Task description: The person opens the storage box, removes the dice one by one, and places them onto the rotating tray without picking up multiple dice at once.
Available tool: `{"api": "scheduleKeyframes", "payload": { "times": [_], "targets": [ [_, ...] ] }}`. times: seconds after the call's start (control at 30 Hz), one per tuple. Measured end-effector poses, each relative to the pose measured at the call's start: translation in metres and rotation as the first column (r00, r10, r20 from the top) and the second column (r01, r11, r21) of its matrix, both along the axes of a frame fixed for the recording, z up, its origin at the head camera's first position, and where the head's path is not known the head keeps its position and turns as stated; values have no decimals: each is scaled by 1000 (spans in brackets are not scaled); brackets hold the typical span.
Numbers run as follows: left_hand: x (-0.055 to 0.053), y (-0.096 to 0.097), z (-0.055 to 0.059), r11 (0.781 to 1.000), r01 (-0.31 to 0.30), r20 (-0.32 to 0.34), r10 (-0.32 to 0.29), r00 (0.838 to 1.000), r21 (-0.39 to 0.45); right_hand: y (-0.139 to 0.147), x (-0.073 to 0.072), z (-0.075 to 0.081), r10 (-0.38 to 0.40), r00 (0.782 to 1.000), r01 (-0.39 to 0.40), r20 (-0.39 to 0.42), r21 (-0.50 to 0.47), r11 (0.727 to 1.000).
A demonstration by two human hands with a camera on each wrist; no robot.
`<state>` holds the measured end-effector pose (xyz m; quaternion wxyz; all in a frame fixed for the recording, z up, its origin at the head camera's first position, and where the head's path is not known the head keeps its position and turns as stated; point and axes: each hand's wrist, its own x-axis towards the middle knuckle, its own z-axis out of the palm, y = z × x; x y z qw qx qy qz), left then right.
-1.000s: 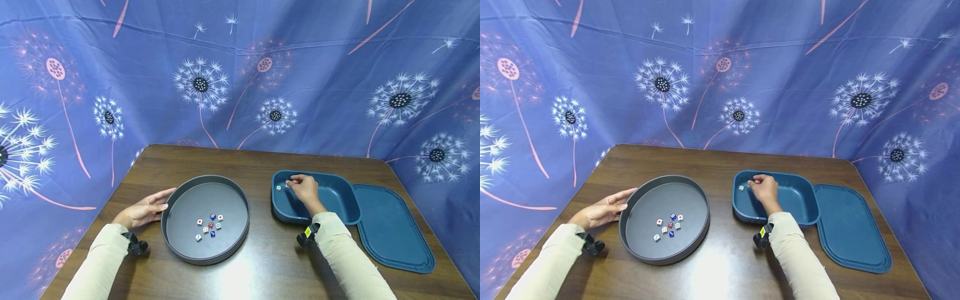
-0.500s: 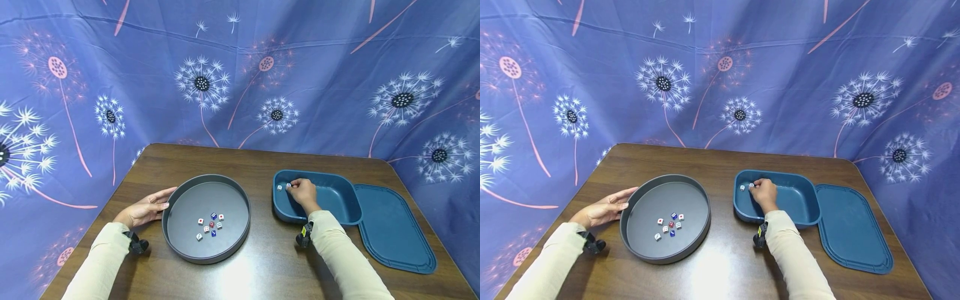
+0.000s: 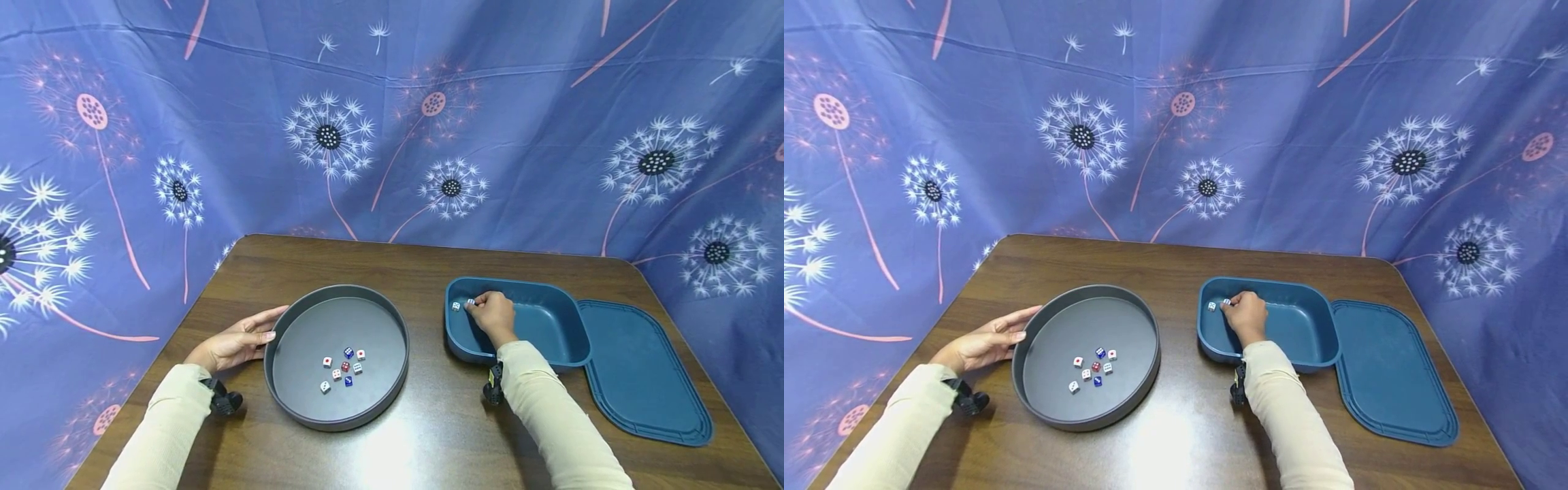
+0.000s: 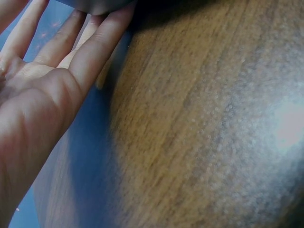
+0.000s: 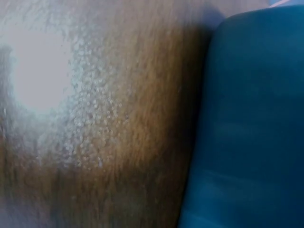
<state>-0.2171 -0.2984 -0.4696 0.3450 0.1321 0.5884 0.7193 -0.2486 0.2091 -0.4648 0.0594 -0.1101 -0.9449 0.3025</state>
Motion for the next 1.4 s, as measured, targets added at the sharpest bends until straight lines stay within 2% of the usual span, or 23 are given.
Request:
{"api": "scheduleKeyframes", "payload": {
  "times": [0.63,0.93,1.1,1.4],
  "targets": [
    [1,0,1,1000,14,-13,-13,1000,8,2,3,3,26,999,-26,18,-25,999],
    [1,0,2,1000,9,-3,-9,1000,6,7,3,8,71,993,-64,92,-79,995],
    [2,1,3,1000,5,-4,-5,1000,-1,6,5,19,115,989,-105,95,-100,989],
    [2,0,3,1000,-5,-10,5,1000,-10,-5,12,51,192,979,-183,64,-125,975]
  ]
}}
